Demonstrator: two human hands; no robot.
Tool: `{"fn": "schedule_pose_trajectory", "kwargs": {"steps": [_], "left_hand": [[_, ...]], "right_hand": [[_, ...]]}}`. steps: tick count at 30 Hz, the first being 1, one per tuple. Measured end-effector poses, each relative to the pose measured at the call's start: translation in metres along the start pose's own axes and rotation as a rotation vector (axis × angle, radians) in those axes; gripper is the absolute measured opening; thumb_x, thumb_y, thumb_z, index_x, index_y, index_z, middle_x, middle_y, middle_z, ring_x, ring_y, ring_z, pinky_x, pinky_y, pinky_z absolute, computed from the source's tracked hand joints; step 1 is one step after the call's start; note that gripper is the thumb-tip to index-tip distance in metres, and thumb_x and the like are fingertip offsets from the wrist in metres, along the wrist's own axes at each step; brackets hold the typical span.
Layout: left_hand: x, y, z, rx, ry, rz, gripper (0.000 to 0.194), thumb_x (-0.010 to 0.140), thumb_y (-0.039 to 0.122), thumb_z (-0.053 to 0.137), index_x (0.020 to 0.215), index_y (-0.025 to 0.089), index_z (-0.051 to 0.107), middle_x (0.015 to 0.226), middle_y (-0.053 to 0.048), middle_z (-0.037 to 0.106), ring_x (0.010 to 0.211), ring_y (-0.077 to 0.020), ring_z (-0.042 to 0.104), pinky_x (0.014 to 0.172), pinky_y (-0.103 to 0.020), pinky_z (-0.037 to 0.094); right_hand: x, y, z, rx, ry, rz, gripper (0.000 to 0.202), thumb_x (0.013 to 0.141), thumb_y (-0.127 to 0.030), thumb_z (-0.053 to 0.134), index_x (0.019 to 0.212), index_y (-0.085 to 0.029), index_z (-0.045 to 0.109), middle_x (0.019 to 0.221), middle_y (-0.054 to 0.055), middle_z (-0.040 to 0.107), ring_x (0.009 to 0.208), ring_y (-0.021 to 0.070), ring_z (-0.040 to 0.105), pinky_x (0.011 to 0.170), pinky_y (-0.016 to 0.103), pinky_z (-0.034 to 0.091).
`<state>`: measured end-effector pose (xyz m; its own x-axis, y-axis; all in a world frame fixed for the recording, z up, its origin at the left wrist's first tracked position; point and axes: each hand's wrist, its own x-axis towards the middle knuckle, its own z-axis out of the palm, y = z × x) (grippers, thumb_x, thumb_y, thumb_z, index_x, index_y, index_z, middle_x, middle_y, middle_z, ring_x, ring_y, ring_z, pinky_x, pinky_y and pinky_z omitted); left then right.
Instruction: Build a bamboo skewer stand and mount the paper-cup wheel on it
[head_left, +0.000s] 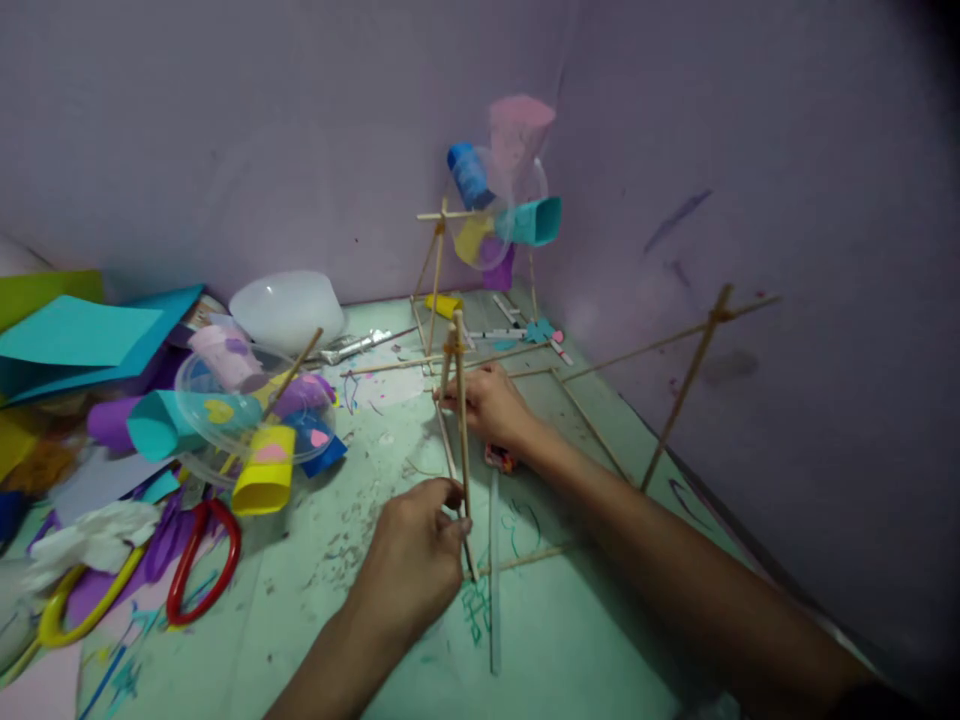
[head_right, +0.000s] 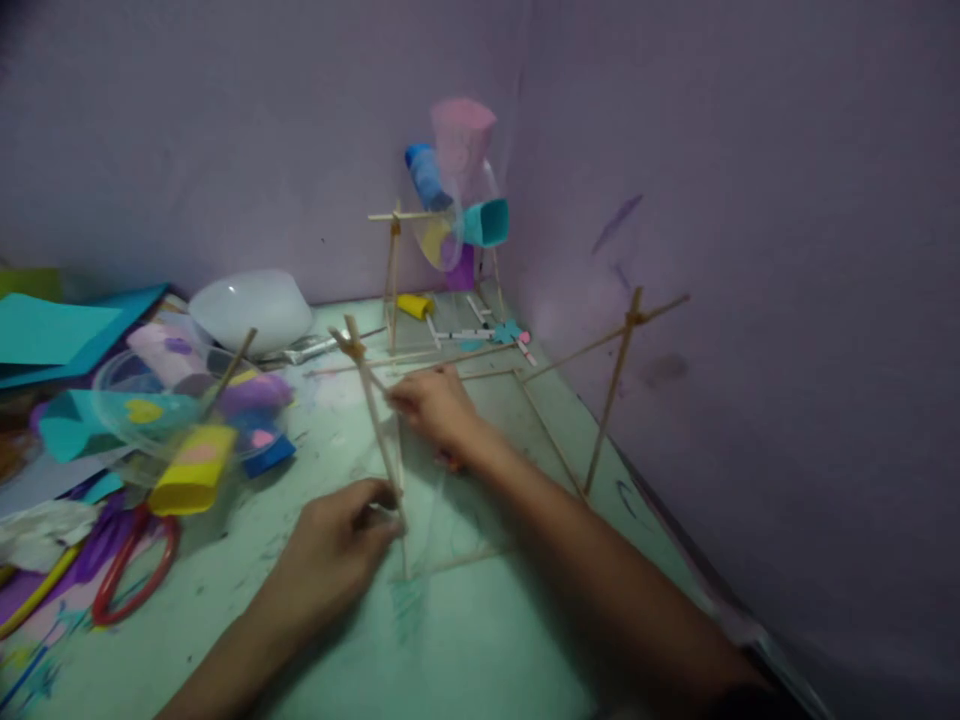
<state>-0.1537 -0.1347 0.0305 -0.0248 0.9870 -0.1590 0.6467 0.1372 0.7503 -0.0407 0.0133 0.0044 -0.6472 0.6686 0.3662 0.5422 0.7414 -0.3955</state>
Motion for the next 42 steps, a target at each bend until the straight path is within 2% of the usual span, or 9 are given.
{"fn": "schedule_pose_trajectory", "kwargs": {"steps": [4,9,15,21,33,37,42], "left_hand": [[-0.011,-0.014,-0.005,-0.038,0.061,-0.084,0.019,0.064,0.020,0.054,0.079,0.017,0.065,0.066,-0.003,0.067,0.059,-0.0167,0.060,0.058,-0.028,0.047],[-0.017,-0.021,0.005,-0.090,0.110,-0.075,0.018,0.063,0.024,0.058,0.077,0.018,0.067,0.070,-0.004,0.068,0.064,-0.0173,0.062,0.062,-0.029,0.050],[-0.009,-0.018,0.018,-0.068,0.129,0.025,0.022,0.069,0.026,0.058,0.087,0.017,0.066,0.074,-0.003,0.067,0.067,-0.0165,0.062,0.063,-0.028,0.048],[-0.003,-0.018,0.024,-0.034,0.131,0.150,0.011,0.074,0.022,0.055,0.074,0.017,0.065,0.076,-0.003,0.065,0.071,-0.0157,0.059,0.066,-0.028,0.046],[-0.001,-0.022,0.023,-0.037,0.136,0.122,0.009,0.074,0.022,0.059,0.070,0.018,0.067,0.075,-0.001,0.067,0.071,-0.0150,0.061,0.067,-0.027,0.046],[-0.001,-0.023,0.024,-0.048,0.171,0.164,0.010,0.074,0.021,0.060,0.068,0.018,0.068,0.075,-0.001,0.064,0.073,-0.0142,0.061,0.068,-0.026,0.046],[-0.001,-0.025,0.024,-0.048,0.157,0.182,0.010,0.073,0.019,0.061,0.065,0.018,0.067,0.075,-0.001,0.062,0.073,-0.0142,0.060,0.068,-0.027,0.046]], "right_hand": [[0.000,-0.001,-0.003,-0.031,-0.028,0.000,0.017,0.081,-0.019,0.053,0.082,-0.020,0.070,0.083,0.002,0.070,0.079,0.0166,0.058,0.076,0.031,0.026],[0.000,-0.002,-0.006,-0.044,-0.034,0.024,0.019,0.081,-0.019,0.052,0.086,-0.020,0.070,0.085,0.001,0.069,0.078,0.0163,0.057,0.075,0.032,0.024],[-0.001,-0.002,-0.007,-0.047,-0.038,0.021,0.019,0.081,-0.018,0.050,0.082,-0.019,0.069,0.084,0.002,0.068,0.079,0.0162,0.055,0.075,0.031,0.024],[-0.001,0.000,-0.007,-0.030,-0.019,0.016,0.018,0.082,-0.021,0.050,0.084,-0.020,0.068,0.084,0.002,0.068,0.080,0.0159,0.055,0.076,0.031,0.024],[-0.001,0.002,-0.007,-0.005,-0.009,0.030,0.018,0.081,-0.021,0.051,0.084,-0.020,0.069,0.083,0.001,0.069,0.080,0.0162,0.056,0.072,0.032,0.024],[0.000,0.002,-0.006,0.006,-0.003,0.032,0.019,0.080,-0.019,0.051,0.083,-0.021,0.069,0.084,0.001,0.069,0.080,0.0157,0.056,0.072,0.032,0.023],[0.000,0.002,-0.007,0.004,-0.010,0.034,0.019,0.080,-0.019,0.050,0.083,-0.020,0.069,0.083,0.001,0.069,0.079,0.0158,0.055,0.073,0.032,0.022]]}}
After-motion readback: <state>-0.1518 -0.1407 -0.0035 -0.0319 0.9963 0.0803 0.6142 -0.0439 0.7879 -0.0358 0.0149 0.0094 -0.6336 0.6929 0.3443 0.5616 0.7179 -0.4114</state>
